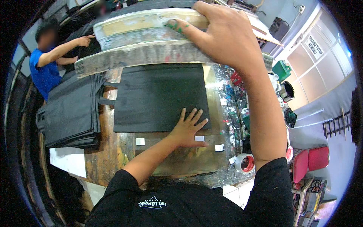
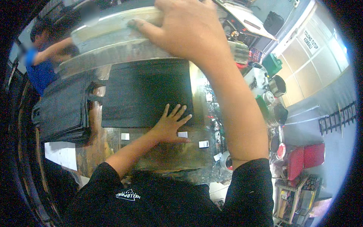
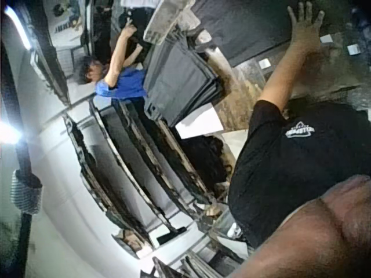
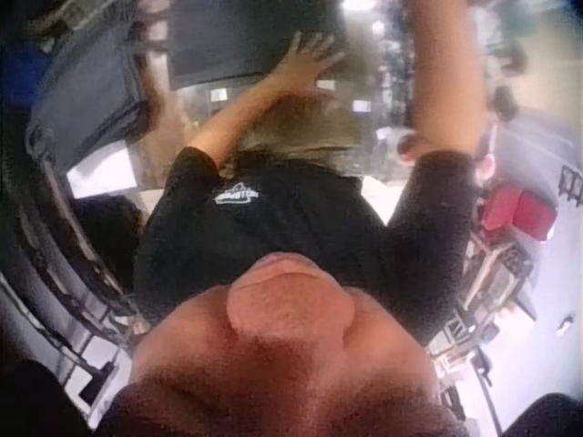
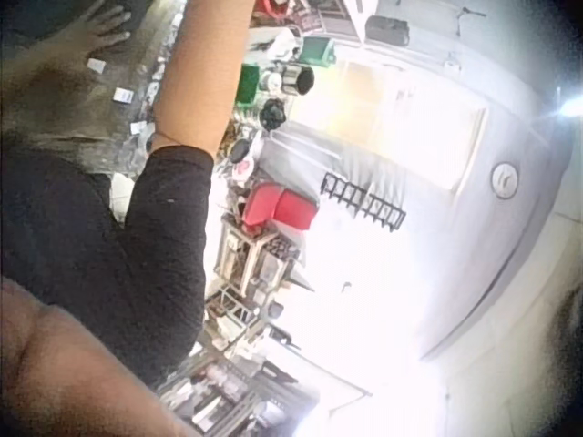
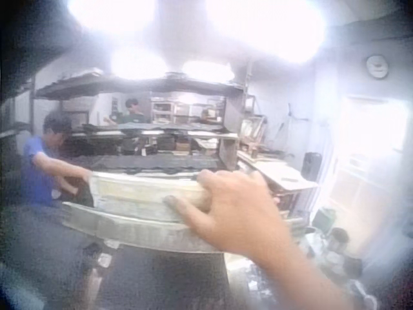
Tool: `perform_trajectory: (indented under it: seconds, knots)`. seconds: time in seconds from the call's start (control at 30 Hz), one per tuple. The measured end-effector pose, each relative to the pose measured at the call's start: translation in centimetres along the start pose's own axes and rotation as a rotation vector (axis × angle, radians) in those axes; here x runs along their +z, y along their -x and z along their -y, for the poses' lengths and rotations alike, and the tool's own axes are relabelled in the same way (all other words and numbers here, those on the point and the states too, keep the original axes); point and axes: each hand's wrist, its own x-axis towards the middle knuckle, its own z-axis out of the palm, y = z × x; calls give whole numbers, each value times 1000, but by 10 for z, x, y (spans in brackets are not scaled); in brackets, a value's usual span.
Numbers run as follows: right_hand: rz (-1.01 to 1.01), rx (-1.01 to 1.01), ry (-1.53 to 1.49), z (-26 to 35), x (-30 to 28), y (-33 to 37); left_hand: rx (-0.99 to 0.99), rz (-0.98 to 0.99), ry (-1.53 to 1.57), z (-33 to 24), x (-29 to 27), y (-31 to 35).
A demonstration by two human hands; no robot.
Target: The person performs screen printing on a black tote bag using a green ink-filled screen and a squeegee. They repeatedly pull the squeegee across the screen to transfer a green logo onto the bag, then lift the screen to reveal the print and move the bag aside.
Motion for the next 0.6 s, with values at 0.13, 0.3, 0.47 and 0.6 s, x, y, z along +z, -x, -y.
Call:
perform_trajectory:
  seconds: [0.13, 0.3, 0.47, 0.6]
  knots:
    - [-31, -50, -8, -2, -10, 4, 21, -65, 60, -30, 16, -31]
    - [-206, -138, -64, -10, -3, 14, 4, -64, 68, -56, 20, -38]
    - [-186, -114, -38, 1, -14, 23, -12, -65, 92, -67, 24, -30]
    - [4, 40, -9, 11, -15, 5, -21, -136, 73, -67, 15, -11]
